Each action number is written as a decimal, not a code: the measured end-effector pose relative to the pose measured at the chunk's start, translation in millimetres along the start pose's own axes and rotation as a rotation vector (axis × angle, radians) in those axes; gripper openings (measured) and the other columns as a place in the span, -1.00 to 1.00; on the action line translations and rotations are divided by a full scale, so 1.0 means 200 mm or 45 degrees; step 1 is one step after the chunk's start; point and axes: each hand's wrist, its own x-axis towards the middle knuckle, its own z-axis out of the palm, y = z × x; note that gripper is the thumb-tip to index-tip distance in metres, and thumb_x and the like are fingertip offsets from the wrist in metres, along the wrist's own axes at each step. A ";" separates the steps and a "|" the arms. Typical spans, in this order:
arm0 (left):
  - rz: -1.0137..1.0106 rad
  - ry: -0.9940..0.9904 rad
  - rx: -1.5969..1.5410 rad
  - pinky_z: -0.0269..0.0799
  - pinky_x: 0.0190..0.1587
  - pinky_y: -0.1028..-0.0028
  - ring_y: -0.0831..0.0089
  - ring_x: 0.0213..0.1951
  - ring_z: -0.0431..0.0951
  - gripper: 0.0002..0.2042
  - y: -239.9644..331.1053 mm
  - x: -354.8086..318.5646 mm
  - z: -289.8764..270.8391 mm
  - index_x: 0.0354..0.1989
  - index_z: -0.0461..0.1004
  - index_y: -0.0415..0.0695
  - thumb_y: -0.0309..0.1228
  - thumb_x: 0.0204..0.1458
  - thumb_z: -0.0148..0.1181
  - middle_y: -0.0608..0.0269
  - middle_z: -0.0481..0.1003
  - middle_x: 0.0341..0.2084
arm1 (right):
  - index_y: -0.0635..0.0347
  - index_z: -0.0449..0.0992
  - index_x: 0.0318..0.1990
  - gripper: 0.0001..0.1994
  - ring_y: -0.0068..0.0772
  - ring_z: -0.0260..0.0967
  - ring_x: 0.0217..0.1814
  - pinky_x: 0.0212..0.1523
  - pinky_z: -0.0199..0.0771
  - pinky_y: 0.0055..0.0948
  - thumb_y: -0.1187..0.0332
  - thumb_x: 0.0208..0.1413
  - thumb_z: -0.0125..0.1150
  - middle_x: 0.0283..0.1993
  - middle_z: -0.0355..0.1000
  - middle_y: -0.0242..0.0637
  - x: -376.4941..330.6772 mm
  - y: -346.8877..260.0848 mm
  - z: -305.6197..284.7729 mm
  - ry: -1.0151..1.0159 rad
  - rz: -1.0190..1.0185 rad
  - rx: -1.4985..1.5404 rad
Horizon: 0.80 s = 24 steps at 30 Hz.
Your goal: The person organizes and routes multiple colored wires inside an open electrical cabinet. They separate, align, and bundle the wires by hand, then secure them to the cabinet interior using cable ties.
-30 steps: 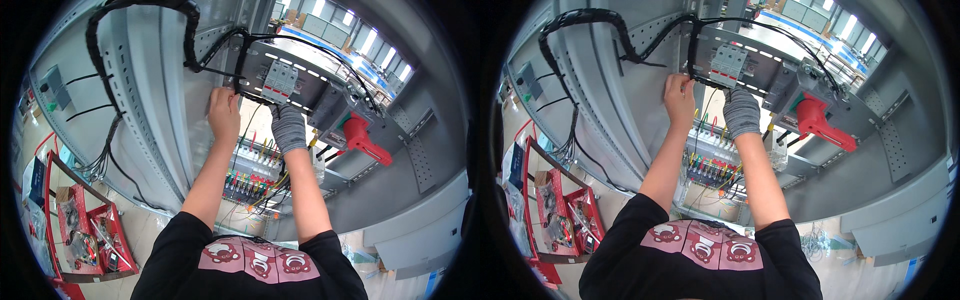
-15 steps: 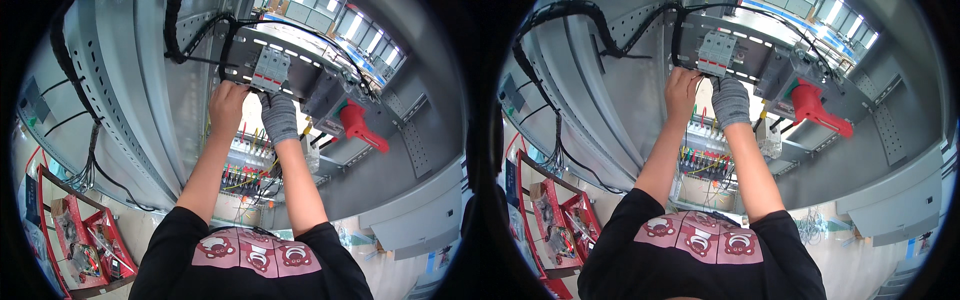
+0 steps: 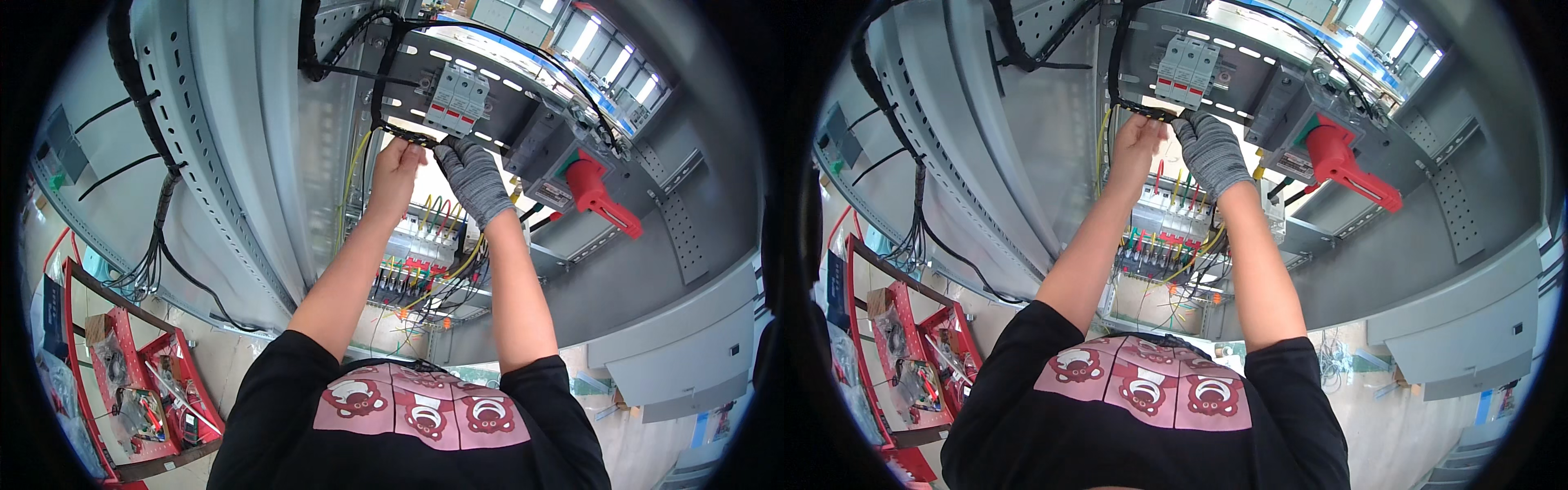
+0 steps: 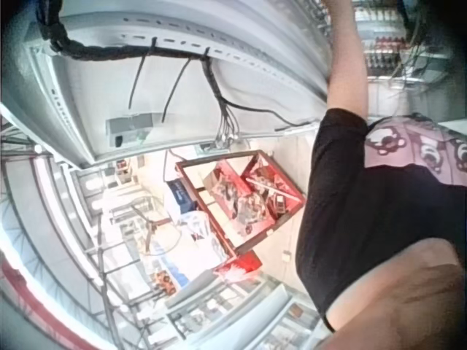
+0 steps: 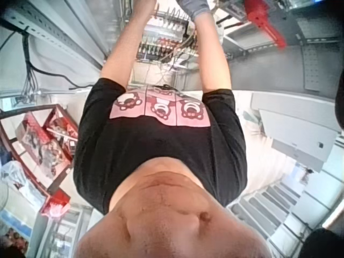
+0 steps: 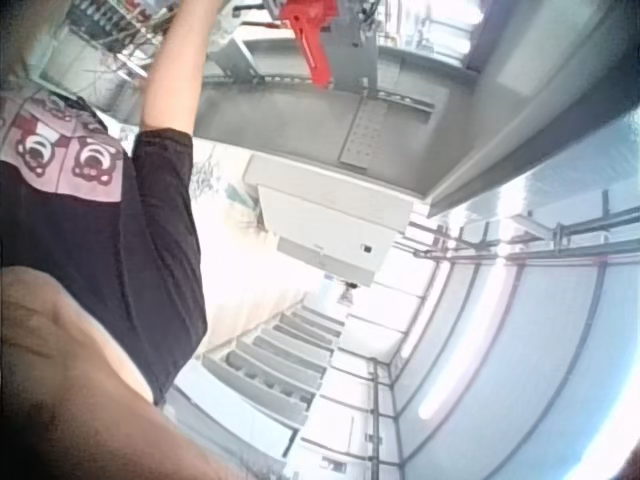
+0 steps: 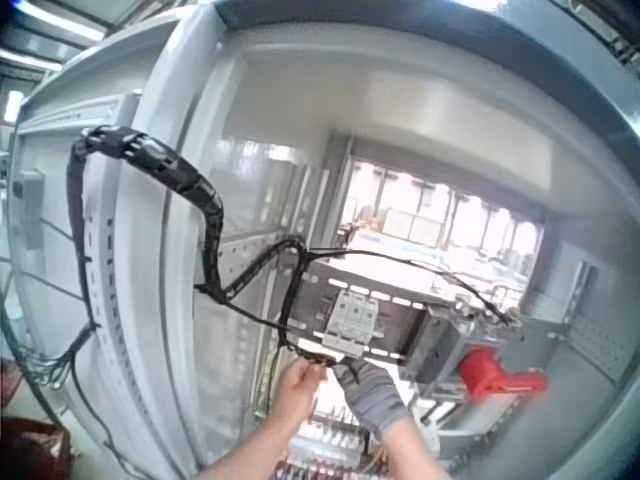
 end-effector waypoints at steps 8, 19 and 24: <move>0.243 0.025 0.314 0.25 -0.30 0.52 0.53 -0.40 0.37 -0.88 -0.01 -0.01 -0.04 -0.29 0.42 -0.20 -0.43 0.14 -0.02 0.29 0.39 -0.51 | 0.22 0.50 -0.26 -0.76 -0.70 0.09 -0.47 -0.42 0.21 -0.62 0.24 0.22 0.02 -0.50 0.29 -0.52 0.00 0.03 -0.02 -0.309 0.241 0.486; -0.066 -0.384 -0.742 0.26 -0.01 0.53 0.54 -0.20 0.37 -0.79 0.20 -0.15 -0.08 -0.05 0.36 -0.21 -0.44 0.17 0.02 0.20 0.41 -0.17 | 0.27 0.50 -0.35 -0.62 -0.76 0.12 -0.74 -0.74 0.06 -0.72 0.07 0.20 0.05 -0.67 0.28 -0.55 -0.22 -0.13 -0.19 -0.726 0.629 1.544; 0.062 -0.408 -0.718 0.27 -0.02 0.49 0.47 -0.17 0.38 -0.85 0.21 -0.15 -0.07 -0.20 0.35 -0.21 -0.42 0.13 0.08 0.18 0.37 -0.26 | 0.27 0.50 -0.32 -0.69 -0.75 0.12 -0.75 -0.74 0.08 -0.74 0.15 0.20 0.06 -0.65 0.30 -0.49 -0.21 -0.12 -0.20 -0.775 0.588 1.514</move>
